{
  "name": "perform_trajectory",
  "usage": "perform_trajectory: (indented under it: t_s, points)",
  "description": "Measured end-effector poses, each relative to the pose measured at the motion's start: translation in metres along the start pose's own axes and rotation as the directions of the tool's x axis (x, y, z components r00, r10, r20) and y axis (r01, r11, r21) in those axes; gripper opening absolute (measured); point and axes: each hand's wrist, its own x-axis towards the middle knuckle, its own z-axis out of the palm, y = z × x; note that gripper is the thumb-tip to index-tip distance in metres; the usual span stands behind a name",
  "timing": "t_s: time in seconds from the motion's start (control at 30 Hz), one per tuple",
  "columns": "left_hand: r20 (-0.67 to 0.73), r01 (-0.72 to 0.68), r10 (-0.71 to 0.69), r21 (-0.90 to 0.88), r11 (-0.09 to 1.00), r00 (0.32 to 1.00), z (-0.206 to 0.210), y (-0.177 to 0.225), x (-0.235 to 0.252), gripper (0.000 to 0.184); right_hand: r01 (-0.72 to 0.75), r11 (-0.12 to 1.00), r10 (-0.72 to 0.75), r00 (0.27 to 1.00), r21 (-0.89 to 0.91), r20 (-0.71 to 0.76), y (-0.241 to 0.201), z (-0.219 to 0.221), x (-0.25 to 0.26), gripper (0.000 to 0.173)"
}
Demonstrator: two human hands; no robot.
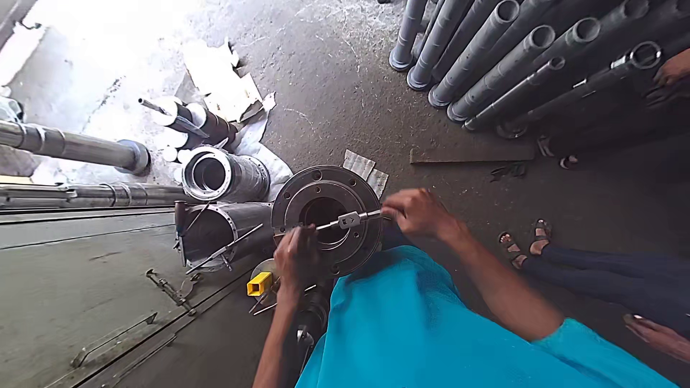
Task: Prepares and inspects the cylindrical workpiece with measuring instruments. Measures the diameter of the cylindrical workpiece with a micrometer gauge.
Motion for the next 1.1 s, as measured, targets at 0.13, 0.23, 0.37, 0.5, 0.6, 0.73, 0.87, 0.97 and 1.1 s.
perform_trajectory:
  t_s: [0.13, 0.23, 0.37, 0.5, 0.6, 0.73, 0.87, 0.97, 1.1]
  points:
    - [0.057, 0.212, -0.205, -0.332, 0.919, 0.977, 0.012, 0.049, -0.065, 0.015, 0.147, 0.982, -0.154, 0.987, 0.118, 0.046, 0.012, -0.011, 0.070, 0.025]
    - [0.180, 0.433, -0.416, -0.610, 0.664, 0.891, 0.014, 0.061, -0.063, 0.010, 0.117, 0.983, -0.146, 0.966, 0.143, 0.213, 0.001, -0.031, 0.084, 0.023]
    - [0.129, 0.406, -0.460, -0.710, 0.576, 0.878, 0.008, 0.026, -0.012, 0.015, -0.060, 0.982, -0.028, 0.887, 0.176, 0.460, 0.001, -0.050, 0.044, 0.023]
    - [0.290, 0.379, -0.245, -0.668, 0.640, 0.925, 0.003, 0.021, 0.072, 0.020, -0.319, 0.856, -0.034, 0.749, 0.406, 0.661, -0.027, -0.008, 0.003, 0.030]
    - [0.431, 0.289, -0.082, -0.440, 0.851, 0.899, 0.013, 0.068, 0.133, 0.021, -0.495, 0.675, 0.049, 0.770, 0.547, 0.636, -0.064, 0.039, -0.002, 0.038]
    - [0.657, -0.133, 0.255, -0.231, 0.964, 0.709, 0.022, 0.119, 0.150, 0.032, -0.535, 0.457, 0.247, 0.844, 0.710, 0.476, -0.120, 0.084, 0.017, 0.042]
    - [0.515, -0.059, 0.136, -0.164, 0.985, 0.847, -0.034, 0.091, 0.112, 0.035, -0.372, 0.689, 0.027, 0.871, 0.622, 0.491, -0.096, 0.058, 0.012, 0.037]
    - [0.374, 0.013, 0.026, -0.103, 0.995, 0.927, -0.043, 0.038, 0.070, 0.023, 0.005, 0.884, 0.021, 0.999, 0.468, -0.049, -0.061, 0.021, 0.006, 0.022]
    - [0.389, 0.118, -0.081, -0.073, 0.990, 0.918, -0.037, 0.035, -0.005, 0.035, 0.126, 0.989, -0.094, 0.942, 0.080, -0.321, -0.006, -0.012, 0.048, 0.025]
